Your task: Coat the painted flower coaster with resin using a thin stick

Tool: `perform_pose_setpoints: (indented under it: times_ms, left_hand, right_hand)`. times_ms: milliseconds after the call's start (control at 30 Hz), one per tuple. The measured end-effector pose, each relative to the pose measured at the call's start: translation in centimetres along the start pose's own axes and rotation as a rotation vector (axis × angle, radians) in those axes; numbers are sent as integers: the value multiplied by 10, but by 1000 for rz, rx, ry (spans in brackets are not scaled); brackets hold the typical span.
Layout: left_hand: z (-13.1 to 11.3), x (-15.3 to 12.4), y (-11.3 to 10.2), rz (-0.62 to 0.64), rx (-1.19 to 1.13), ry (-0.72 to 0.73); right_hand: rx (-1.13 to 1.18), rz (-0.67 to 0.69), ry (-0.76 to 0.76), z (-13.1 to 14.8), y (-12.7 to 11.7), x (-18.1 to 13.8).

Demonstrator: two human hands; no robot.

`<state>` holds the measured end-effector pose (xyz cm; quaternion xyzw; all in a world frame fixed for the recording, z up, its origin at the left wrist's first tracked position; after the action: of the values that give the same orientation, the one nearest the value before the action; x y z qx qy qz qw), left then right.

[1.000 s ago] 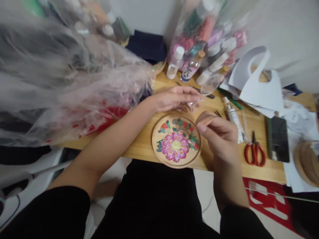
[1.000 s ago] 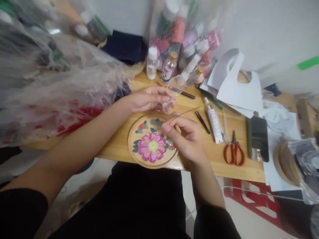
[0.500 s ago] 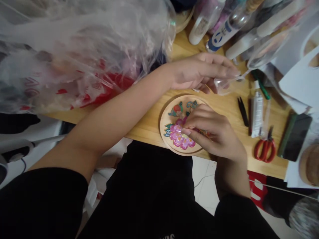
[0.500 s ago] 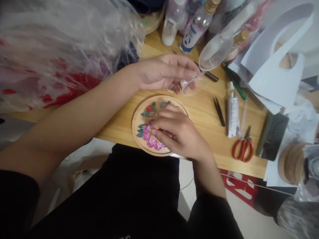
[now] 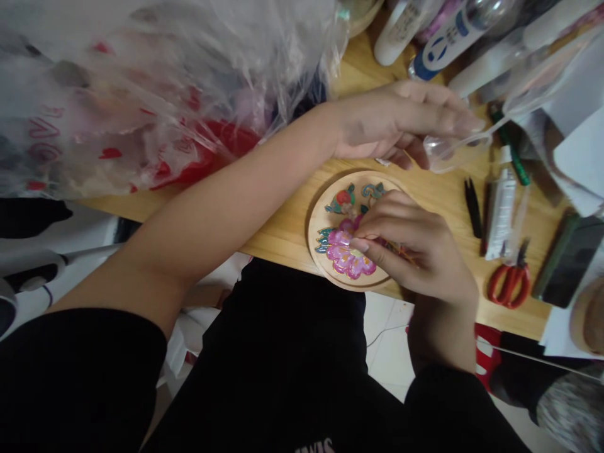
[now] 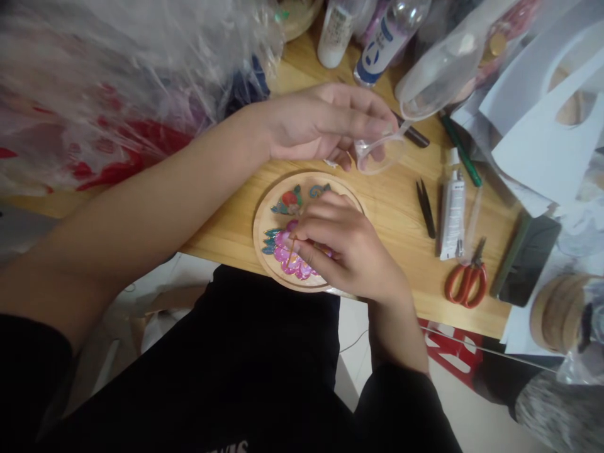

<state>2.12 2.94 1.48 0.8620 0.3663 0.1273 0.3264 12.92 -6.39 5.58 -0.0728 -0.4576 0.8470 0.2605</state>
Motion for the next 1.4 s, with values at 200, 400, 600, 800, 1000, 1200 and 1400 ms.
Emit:
perform_pose_setpoints:
  times_ms: [200,400,600,800,1000,1200,1400]
  left_hand:
    - [-1,-2,1,-6,0,4]
    - [1,-4,1,-15,-14,0]
    - [-1,-3,1,-37,-51,-6]
    - [0,-2,4,-129,-138,-55]
    - [4,1,-6,-61,-168,-41]
    - [4,0,-6,-67,-160,-51]
    - [3,-1,-4,-68,-120,-45]
  right_hand:
    - [-18,6,-11,-1,1,1]
    - [16,-111,37,1,-3,-2]
    - [73,-729,259,-12,-21,-16]
    - [-72,-1033,538,-31,-29,-28]
    - [-436,-888,538,-30,-28,-26]
    - [-473,-843,511,-27,-27,-21]
    - [-477,-794,484,-28,-23,-18]
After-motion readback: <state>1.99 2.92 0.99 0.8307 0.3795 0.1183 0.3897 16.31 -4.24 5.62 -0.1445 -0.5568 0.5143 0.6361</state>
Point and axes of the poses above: each hand's wrist, its own x-axis towards the middle knuckle, its own y-axis out of the palm, z = x × y, the point moved 3 cm from there along x, towards the middle knuckle, and after that the axes turned 14 degrees about -x, right-handed, at the moved point
